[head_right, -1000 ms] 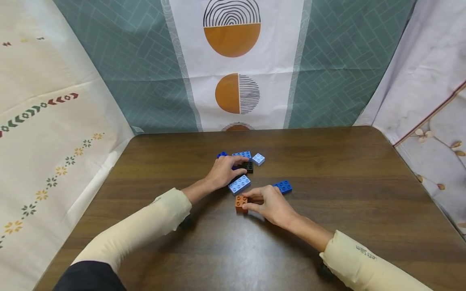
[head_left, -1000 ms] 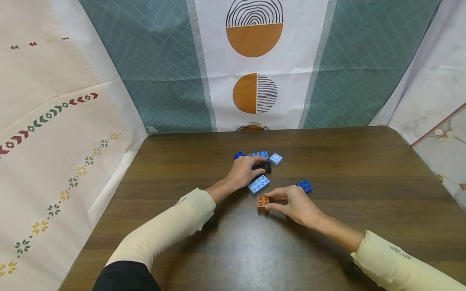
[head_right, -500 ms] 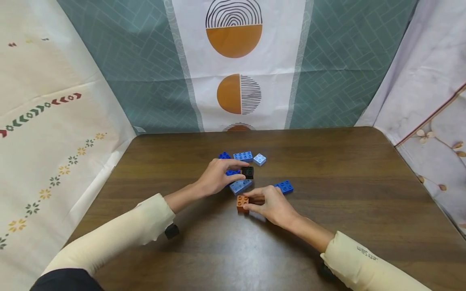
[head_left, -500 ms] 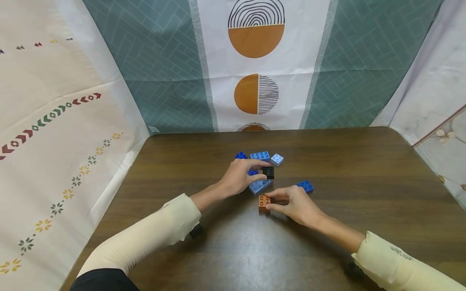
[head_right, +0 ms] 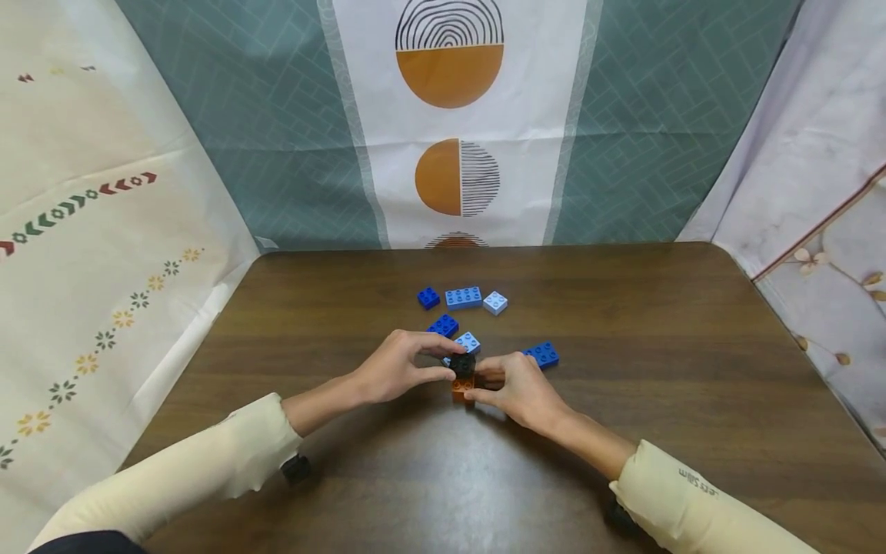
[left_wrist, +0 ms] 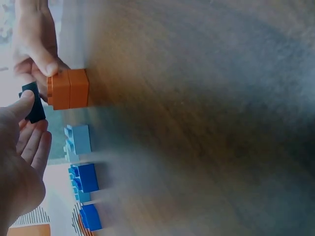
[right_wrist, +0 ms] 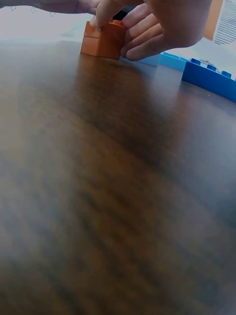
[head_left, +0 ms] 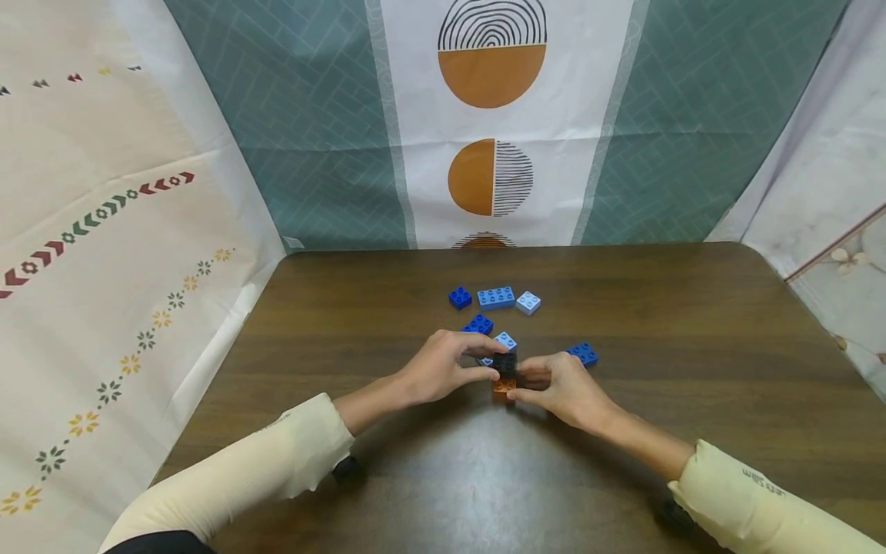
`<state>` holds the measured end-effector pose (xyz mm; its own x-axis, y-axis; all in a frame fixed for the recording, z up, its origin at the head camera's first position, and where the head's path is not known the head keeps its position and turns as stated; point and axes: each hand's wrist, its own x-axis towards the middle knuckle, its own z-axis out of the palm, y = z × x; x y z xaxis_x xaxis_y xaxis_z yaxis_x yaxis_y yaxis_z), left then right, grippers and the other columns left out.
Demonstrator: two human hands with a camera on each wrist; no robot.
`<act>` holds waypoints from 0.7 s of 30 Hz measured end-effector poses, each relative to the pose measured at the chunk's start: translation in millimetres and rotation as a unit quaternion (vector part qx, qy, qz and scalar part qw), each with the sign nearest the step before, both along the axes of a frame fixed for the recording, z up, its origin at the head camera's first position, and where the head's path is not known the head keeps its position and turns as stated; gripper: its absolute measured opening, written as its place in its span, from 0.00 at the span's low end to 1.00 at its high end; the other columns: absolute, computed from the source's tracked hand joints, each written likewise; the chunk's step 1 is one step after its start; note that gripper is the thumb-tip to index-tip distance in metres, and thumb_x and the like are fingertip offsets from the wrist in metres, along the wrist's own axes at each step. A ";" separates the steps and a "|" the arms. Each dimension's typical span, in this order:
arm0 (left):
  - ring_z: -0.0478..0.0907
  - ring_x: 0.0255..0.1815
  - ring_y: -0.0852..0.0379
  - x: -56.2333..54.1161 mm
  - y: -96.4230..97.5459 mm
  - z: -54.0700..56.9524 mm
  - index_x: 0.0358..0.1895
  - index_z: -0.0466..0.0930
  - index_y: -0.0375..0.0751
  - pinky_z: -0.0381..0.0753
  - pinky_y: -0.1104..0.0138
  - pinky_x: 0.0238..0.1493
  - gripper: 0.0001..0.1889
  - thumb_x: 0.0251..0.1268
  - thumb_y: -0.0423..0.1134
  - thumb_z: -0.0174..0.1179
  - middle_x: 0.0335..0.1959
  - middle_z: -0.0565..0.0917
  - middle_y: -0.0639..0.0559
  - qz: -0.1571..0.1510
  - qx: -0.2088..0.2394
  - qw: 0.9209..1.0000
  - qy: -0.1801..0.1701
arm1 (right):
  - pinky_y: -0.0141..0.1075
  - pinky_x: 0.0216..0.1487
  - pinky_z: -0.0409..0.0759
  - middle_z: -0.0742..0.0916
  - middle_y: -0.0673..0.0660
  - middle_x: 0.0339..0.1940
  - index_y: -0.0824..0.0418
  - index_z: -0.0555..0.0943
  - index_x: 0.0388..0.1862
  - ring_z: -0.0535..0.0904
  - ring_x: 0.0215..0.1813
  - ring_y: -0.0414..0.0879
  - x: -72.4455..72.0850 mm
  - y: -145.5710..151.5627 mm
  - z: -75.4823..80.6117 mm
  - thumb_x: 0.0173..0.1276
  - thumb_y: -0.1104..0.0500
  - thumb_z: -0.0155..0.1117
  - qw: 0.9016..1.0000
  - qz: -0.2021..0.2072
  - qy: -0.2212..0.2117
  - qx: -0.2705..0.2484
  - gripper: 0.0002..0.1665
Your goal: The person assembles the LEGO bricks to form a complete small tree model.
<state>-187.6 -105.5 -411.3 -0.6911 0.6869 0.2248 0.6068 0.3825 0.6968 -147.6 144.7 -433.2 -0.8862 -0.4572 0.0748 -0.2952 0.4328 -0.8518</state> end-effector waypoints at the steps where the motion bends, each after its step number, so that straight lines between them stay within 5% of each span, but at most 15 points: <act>1: 0.88 0.55 0.58 1.6 -0.8 -0.1 0.62 0.87 0.41 0.86 0.62 0.58 0.20 0.68 0.37 0.75 0.56 0.90 0.50 0.000 -0.001 1.000 0.001 | 0.44 0.54 0.87 0.92 0.61 0.51 0.66 0.89 0.54 0.90 0.54 0.55 0.1 -0.3 0.3 0.68 0.61 0.79 1.000 0.001 -0.001 -0.001 0.18; 21: 0.89 0.53 0.58 14.7 -0.6 -4.5 0.59 0.88 0.44 0.85 0.62 0.57 0.20 0.65 0.37 0.77 0.53 0.91 0.53 0.019 -0.020 1.000 -0.008 | 0.43 0.53 0.88 0.92 0.59 0.51 0.65 0.89 0.55 0.91 0.53 0.52 -1.3 0.0 1.2 0.68 0.62 0.79 1.000 0.007 -0.010 0.001 0.17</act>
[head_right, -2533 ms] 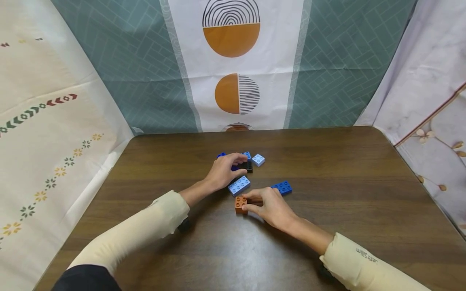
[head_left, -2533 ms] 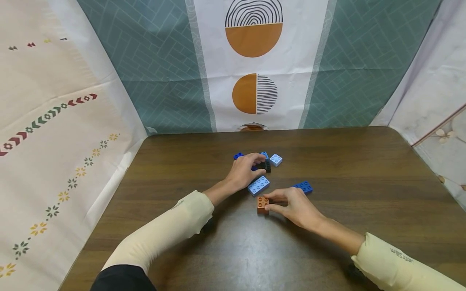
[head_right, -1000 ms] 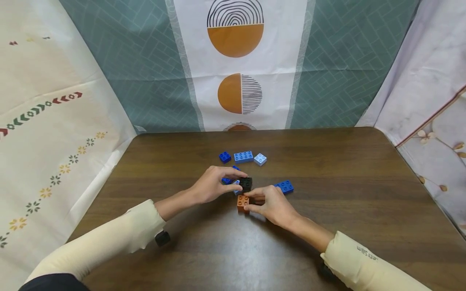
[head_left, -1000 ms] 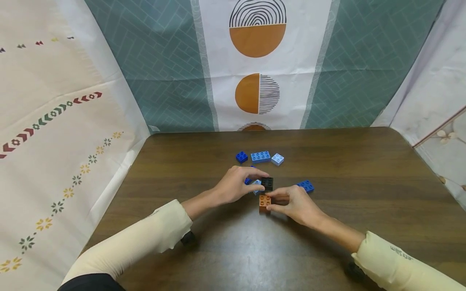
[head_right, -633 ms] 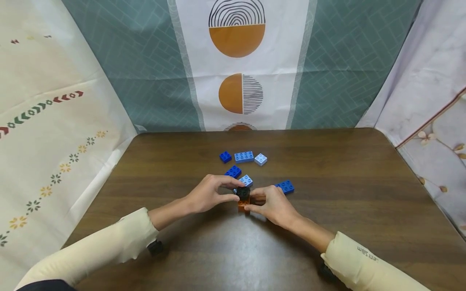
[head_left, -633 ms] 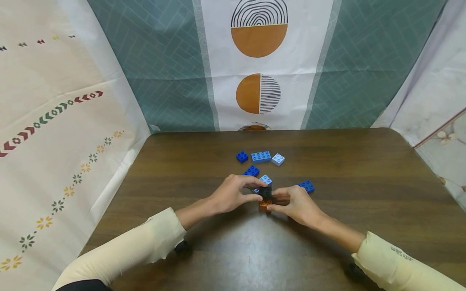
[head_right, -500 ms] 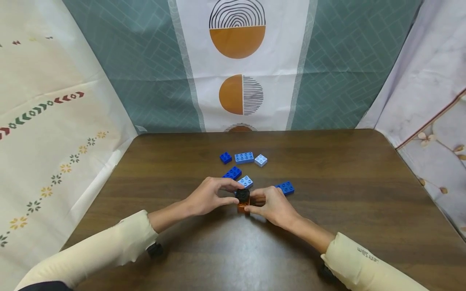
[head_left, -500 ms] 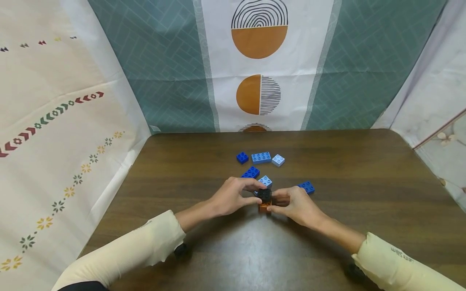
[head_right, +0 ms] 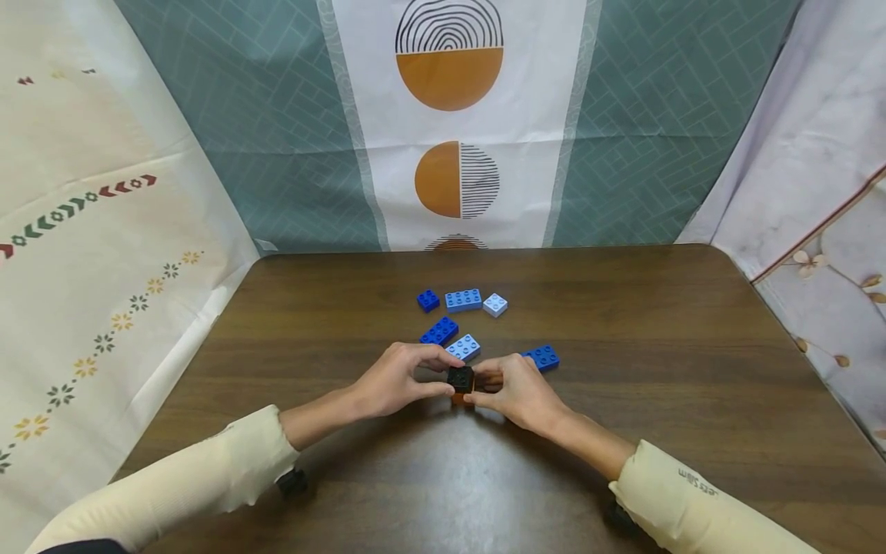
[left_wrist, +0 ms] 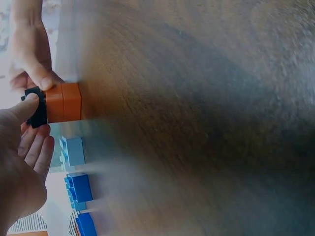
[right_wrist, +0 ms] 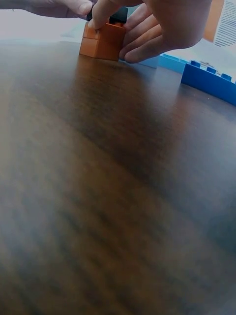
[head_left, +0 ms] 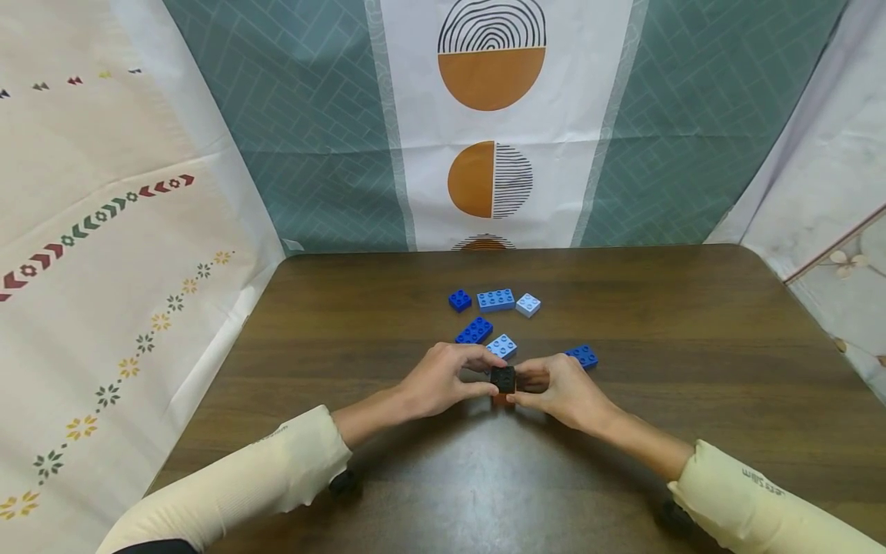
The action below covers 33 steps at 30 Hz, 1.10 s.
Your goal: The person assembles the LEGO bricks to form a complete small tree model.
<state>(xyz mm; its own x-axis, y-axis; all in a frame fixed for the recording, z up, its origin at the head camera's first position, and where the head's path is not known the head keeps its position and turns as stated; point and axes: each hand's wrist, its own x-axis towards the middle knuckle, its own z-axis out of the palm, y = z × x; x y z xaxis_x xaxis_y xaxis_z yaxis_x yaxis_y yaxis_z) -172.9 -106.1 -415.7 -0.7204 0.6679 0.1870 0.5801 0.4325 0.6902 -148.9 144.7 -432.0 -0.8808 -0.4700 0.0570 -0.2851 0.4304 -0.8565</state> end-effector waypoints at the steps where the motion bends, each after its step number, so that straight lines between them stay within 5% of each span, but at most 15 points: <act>1: 0.88 0.53 0.58 0.1 0.3 -0.2 0.59 0.88 0.44 0.85 0.62 0.57 0.20 0.65 0.37 0.77 0.53 0.91 0.53 0.002 0.001 1.000 -0.001 | 0.43 0.53 0.88 0.92 0.59 0.51 0.65 0.89 0.55 0.91 0.53 0.52 0.0 0.1 0.0 0.68 0.62 0.79 1.000 0.000 0.000 0.001 0.17; 33: 0.88 0.49 0.65 -0.2 8.1 1.3 0.55 0.88 0.45 0.83 0.59 0.56 0.18 0.63 0.37 0.79 0.48 0.92 0.55 0.022 -0.023 0.999 0.005 | 0.41 0.53 0.88 0.92 0.60 0.50 0.67 0.88 0.54 0.91 0.52 0.53 -0.3 -1.8 -3.5 0.68 0.62 0.79 1.000 0.008 0.011 -0.004 0.18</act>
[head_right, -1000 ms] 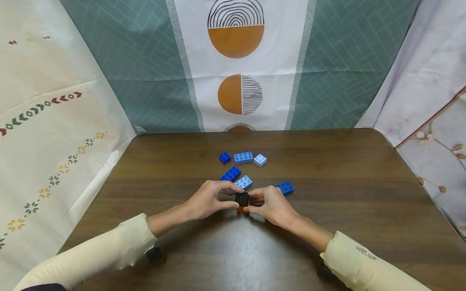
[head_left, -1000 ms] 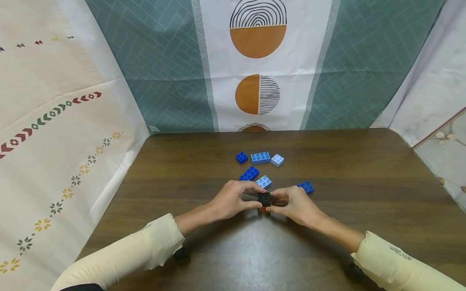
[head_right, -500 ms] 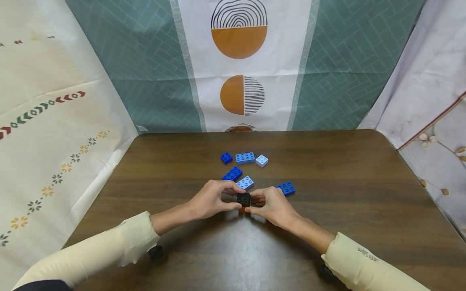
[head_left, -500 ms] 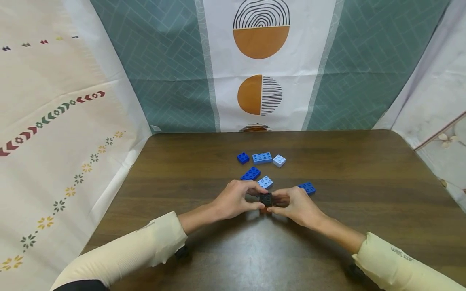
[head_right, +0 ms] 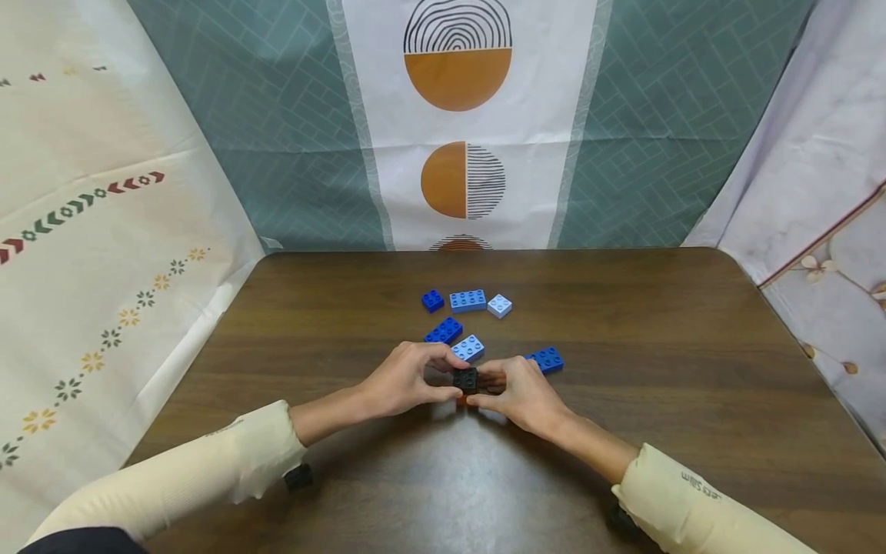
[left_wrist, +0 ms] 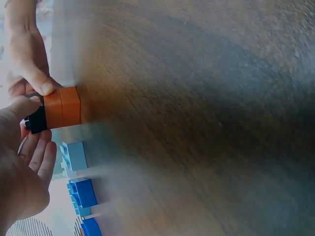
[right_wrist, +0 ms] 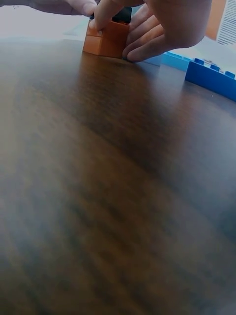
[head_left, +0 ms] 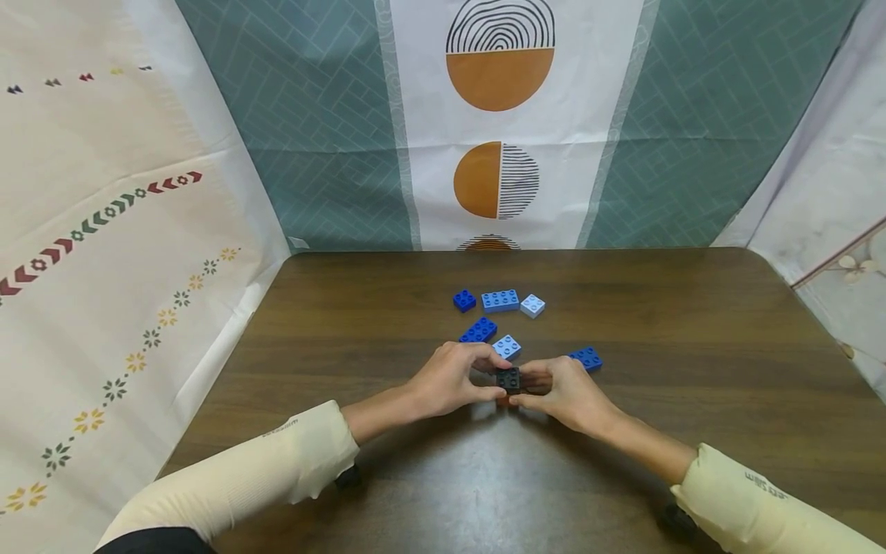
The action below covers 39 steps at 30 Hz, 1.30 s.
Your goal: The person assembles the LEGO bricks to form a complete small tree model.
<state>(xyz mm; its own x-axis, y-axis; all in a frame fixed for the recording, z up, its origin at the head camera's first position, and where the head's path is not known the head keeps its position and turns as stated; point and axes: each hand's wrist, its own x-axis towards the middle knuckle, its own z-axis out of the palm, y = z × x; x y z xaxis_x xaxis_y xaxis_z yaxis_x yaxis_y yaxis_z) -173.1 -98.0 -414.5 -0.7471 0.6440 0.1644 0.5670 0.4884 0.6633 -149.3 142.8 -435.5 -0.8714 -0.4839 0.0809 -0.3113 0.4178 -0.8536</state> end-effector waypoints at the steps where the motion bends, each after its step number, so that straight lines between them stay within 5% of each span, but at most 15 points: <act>1: 0.88 0.49 0.64 -0.4 -0.1 -0.7 0.55 0.88 0.45 0.84 0.60 0.56 0.18 0.62 0.37 0.79 0.49 0.92 0.55 0.000 0.002 1.000 0.000 | 0.41 0.53 0.88 0.92 0.60 0.50 0.67 0.88 0.54 0.91 0.53 0.53 -0.2 -0.1 -0.1 0.68 0.62 0.79 1.000 0.000 -0.001 -0.001 0.18; 11: 0.88 0.50 0.64 -1.7 0.2 -0.5 0.54 0.88 0.43 0.85 0.62 0.56 0.18 0.62 0.38 0.80 0.49 0.91 0.54 -0.007 -0.009 1.000 0.025 | 0.40 0.54 0.87 0.91 0.63 0.54 0.69 0.86 0.58 0.90 0.55 0.55 1.2 0.0 1.0 0.69 0.60 0.78 1.000 -0.008 -0.015 -0.006 0.22; 17: 0.88 0.50 0.62 -1.3 1.8 0.3 0.55 0.87 0.41 0.85 0.67 0.55 0.19 0.63 0.37 0.79 0.51 0.90 0.52 -0.020 -0.016 0.999 0.035 | 0.37 0.54 0.87 0.89 0.62 0.60 0.66 0.85 0.64 0.88 0.58 0.53 10.7 -0.9 -1.3 0.70 0.57 0.78 0.998 -0.051 -0.019 -0.038 0.26; 21: 0.88 0.49 0.60 -1.3 2.7 -1.1 0.54 0.87 0.40 0.86 0.67 0.54 0.18 0.62 0.36 0.79 0.50 0.91 0.51 -0.022 -0.008 0.999 0.044 | 0.38 0.53 0.87 0.88 0.60 0.62 0.64 0.84 0.67 0.88 0.59 0.52 16.1 -3.6 -1.1 0.71 0.57 0.77 0.995 -0.081 0.031 -0.040 0.27; 28: 0.89 0.48 0.60 1.5 0.9 -3.8 0.52 0.87 0.40 0.86 0.68 0.53 0.18 0.61 0.38 0.80 0.50 0.91 0.52 -0.011 -0.008 0.998 0.054 | 0.43 0.52 0.88 0.90 0.58 0.57 0.64 0.88 0.62 0.88 0.59 0.53 16.4 -9.2 -0.2 0.68 0.64 0.77 0.989 -0.071 0.127 -0.018 0.23; 39: 0.88 0.50 0.61 2.8 0.8 -7.4 0.52 0.86 0.41 0.85 0.68 0.54 0.18 0.61 0.37 0.80 0.51 0.90 0.52 -0.002 -0.003 0.998 0.056 | 0.43 0.51 0.88 0.92 0.57 0.54 0.63 0.89 0.60 0.88 0.57 0.53 15.4 -9.8 3.4 0.68 0.64 0.77 0.989 -0.067 0.132 -0.021 0.22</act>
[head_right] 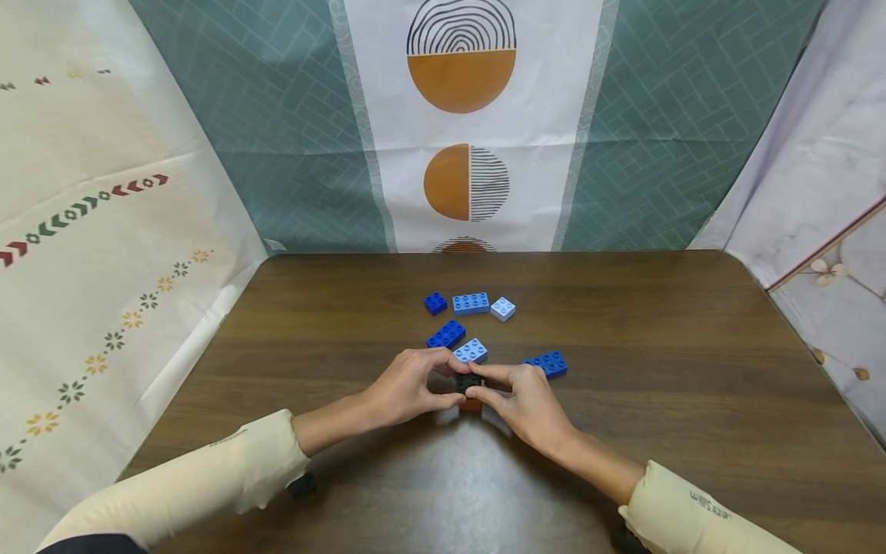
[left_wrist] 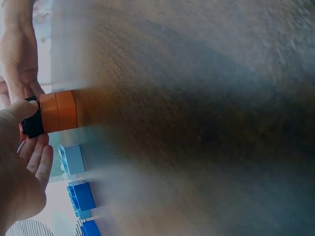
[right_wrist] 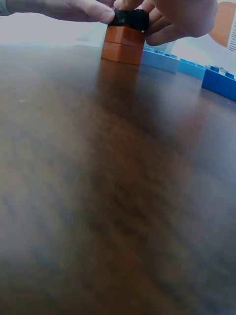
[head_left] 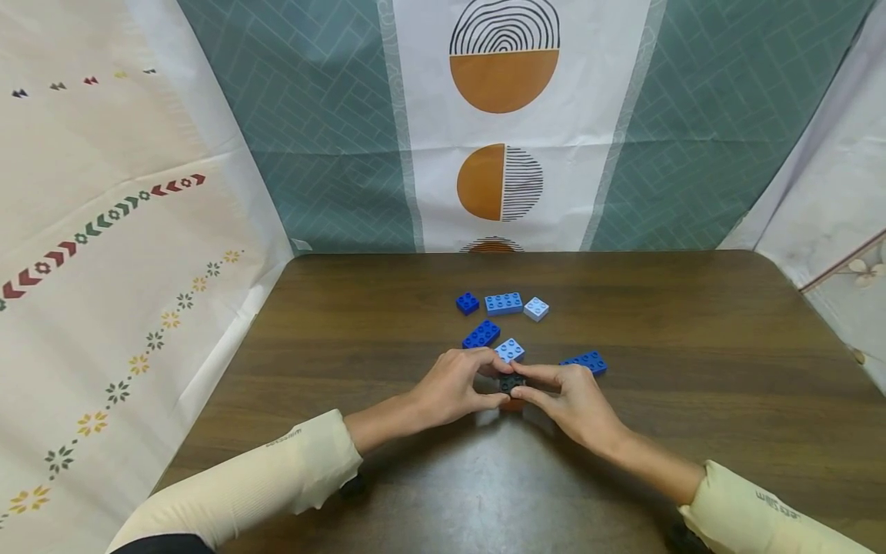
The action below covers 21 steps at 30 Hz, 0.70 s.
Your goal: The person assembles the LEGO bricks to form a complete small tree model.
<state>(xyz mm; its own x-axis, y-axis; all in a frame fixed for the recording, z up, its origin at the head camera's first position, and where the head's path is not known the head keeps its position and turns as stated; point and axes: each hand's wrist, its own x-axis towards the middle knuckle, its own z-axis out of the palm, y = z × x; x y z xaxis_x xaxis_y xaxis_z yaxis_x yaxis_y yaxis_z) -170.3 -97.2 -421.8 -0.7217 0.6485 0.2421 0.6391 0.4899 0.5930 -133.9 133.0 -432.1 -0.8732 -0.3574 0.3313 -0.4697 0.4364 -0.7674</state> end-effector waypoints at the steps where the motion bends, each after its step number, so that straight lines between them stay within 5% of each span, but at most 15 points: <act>1: 0.88 0.50 0.61 0.1 -0.1 -0.2 0.52 0.86 0.41 0.85 0.68 0.53 0.18 0.61 0.37 0.80 0.51 0.90 0.52 0.001 0.000 1.000 0.000 | 0.43 0.51 0.88 0.92 0.57 0.54 0.63 0.89 0.61 0.89 0.57 0.53 -0.1 0.0 0.1 0.68 0.64 0.77 1.000 0.000 -0.003 0.000 0.22; 21: 0.88 0.50 0.62 -1.1 -1.2 -3.9 0.54 0.87 0.41 0.85 0.67 0.54 0.18 0.63 0.37 0.79 0.52 0.90 0.53 -0.011 0.021 1.000 -0.012 | 0.35 0.50 0.88 0.91 0.55 0.55 0.62 0.88 0.62 0.89 0.55 0.49 -0.9 3.6 -3.3 0.68 0.64 0.77 0.999 -0.005 -0.035 0.001 0.23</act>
<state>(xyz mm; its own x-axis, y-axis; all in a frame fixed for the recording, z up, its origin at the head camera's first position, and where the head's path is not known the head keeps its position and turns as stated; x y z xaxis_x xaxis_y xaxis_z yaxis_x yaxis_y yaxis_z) -171.3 -98.4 -425.7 -0.7131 0.6544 0.2517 0.6345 0.4496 0.6287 -134.8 136.6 -435.4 -0.8977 -0.3500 0.2676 -0.4102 0.4424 -0.7975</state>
